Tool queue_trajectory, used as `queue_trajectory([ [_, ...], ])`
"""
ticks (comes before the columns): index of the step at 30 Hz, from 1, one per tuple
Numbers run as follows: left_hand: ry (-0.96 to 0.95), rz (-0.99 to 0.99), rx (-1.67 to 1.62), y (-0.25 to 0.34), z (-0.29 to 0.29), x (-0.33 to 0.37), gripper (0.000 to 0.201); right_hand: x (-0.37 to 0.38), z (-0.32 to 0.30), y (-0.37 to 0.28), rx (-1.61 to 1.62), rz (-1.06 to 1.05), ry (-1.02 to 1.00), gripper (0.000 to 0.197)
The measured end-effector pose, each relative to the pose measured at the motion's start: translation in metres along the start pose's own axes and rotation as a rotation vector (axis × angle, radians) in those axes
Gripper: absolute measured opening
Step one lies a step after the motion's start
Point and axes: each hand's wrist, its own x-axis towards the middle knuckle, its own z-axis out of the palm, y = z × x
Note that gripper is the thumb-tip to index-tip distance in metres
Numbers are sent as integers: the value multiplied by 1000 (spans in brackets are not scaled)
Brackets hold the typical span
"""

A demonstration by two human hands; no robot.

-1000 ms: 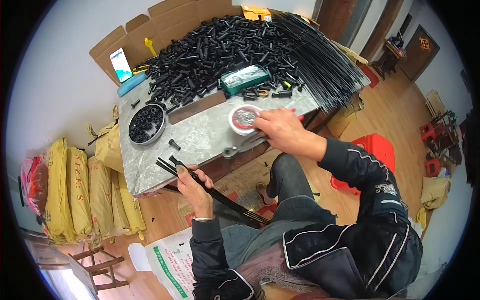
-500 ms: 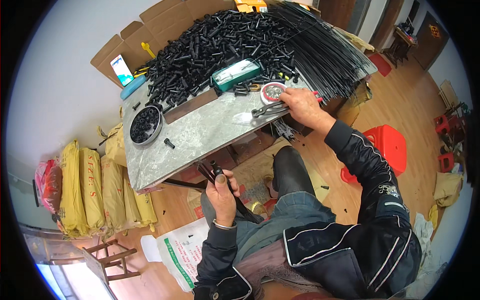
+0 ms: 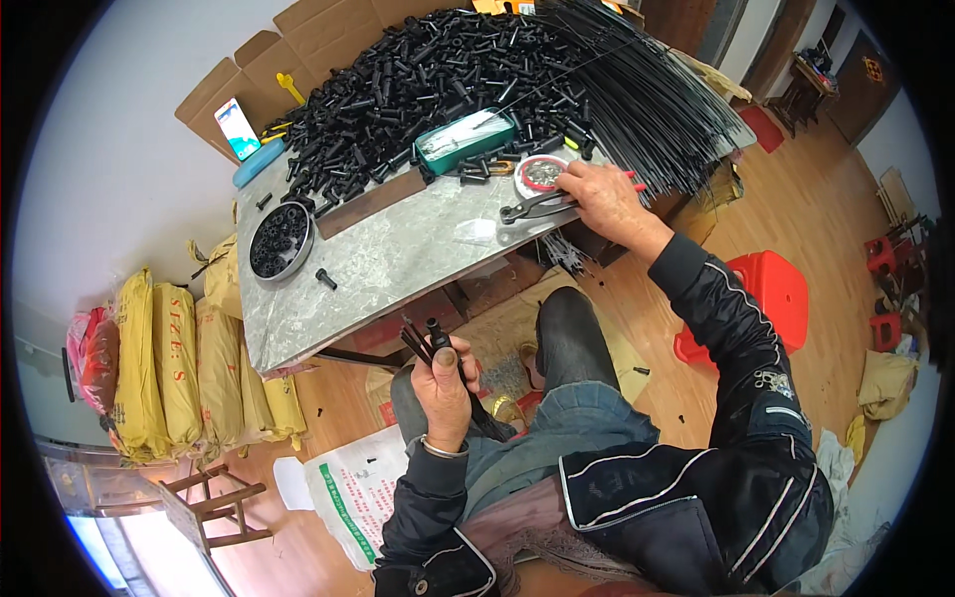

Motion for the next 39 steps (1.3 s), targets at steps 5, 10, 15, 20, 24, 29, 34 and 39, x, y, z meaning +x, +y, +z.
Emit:
queue_trajectory([
  [5,-7,-15,-19,-1,2,-1,50,1,4,5,-10,19,-8,20],
  [10,2,-6,-13,1,-1,-1,50,1,-7,11,93,129,40,28],
  [15,-3,-2,2,2,1,-2,51,34,6,15,34,215,-11,13],
  [20,4,-10,8,2,0,-6,52,47,15,17,16,239,-139,19],
  [24,47,0,10,7,-3,-1,54,57,18,12,-10,266,-194,15],
  [29,39,10,-46,16,-2,2,55,60,21,11,3,208,-149,14],
  [34,-1,-13,-76,21,-2,-4,55,64,11,10,72,302,-92,17],
  [39,-30,10,-70,35,3,-5,53,64,5,13,212,369,-74,26],
])
